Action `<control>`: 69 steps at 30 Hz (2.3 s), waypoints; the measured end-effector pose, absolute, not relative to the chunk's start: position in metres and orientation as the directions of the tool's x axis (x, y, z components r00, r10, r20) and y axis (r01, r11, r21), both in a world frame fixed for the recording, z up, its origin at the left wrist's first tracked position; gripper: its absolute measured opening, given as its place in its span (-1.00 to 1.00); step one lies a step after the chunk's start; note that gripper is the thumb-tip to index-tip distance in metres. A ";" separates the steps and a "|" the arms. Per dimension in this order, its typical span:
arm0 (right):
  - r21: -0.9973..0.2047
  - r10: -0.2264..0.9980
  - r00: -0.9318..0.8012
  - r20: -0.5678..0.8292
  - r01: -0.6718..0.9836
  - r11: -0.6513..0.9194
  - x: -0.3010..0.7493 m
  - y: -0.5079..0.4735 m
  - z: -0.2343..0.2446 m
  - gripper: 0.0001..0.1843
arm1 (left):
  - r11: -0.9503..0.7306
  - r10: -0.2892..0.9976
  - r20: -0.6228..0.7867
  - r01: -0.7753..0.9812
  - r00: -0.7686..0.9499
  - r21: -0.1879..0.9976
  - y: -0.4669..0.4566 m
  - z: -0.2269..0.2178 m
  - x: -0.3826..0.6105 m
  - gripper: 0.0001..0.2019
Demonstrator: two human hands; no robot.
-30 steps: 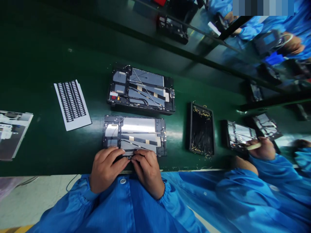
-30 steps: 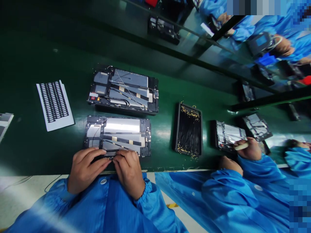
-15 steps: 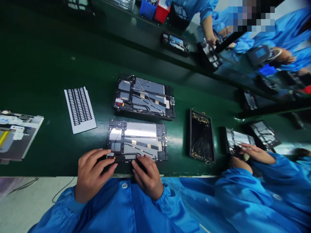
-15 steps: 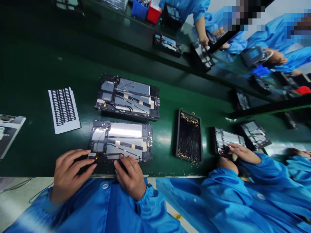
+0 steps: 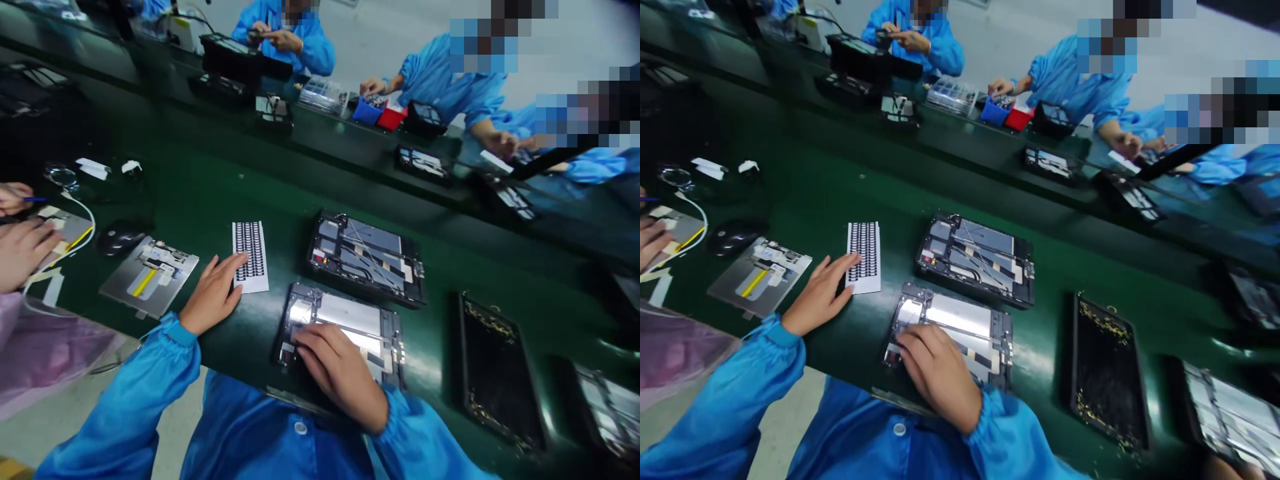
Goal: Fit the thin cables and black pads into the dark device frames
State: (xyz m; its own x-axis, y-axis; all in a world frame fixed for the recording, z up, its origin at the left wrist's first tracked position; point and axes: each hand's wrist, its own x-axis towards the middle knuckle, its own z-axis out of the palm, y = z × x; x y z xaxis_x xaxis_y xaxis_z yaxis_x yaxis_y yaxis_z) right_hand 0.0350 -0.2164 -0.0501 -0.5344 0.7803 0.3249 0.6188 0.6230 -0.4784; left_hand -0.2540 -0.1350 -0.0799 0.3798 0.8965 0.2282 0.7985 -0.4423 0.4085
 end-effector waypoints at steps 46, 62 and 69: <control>-0.467 0.962 -0.210 0.172 0.843 0.268 0.141 -0.302 -0.070 -0.85 | -0.673 0.730 0.373 0.511 0.572 0.535 -0.235 -0.079 -0.042 -0.93; -0.416 0.971 -0.213 0.107 0.878 0.239 0.138 -0.302 -0.067 -0.82 | -0.631 0.761 0.329 0.519 0.559 0.577 -0.236 -0.082 -0.044 -0.91; -0.408 0.975 -0.203 0.095 0.885 0.224 0.136 -0.301 -0.064 -0.77 | -0.680 0.724 0.365 0.520 0.585 0.517 -0.237 -0.081 -0.042 -0.88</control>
State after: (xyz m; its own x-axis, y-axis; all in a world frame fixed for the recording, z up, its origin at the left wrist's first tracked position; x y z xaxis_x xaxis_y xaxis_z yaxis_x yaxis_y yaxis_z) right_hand 0.1359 -0.3010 -0.0638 -0.2028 0.9746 0.0952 0.8851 0.2240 -0.4078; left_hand -0.0416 -0.2370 -0.0814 0.5849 0.7242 0.3653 0.5199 -0.6804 0.5165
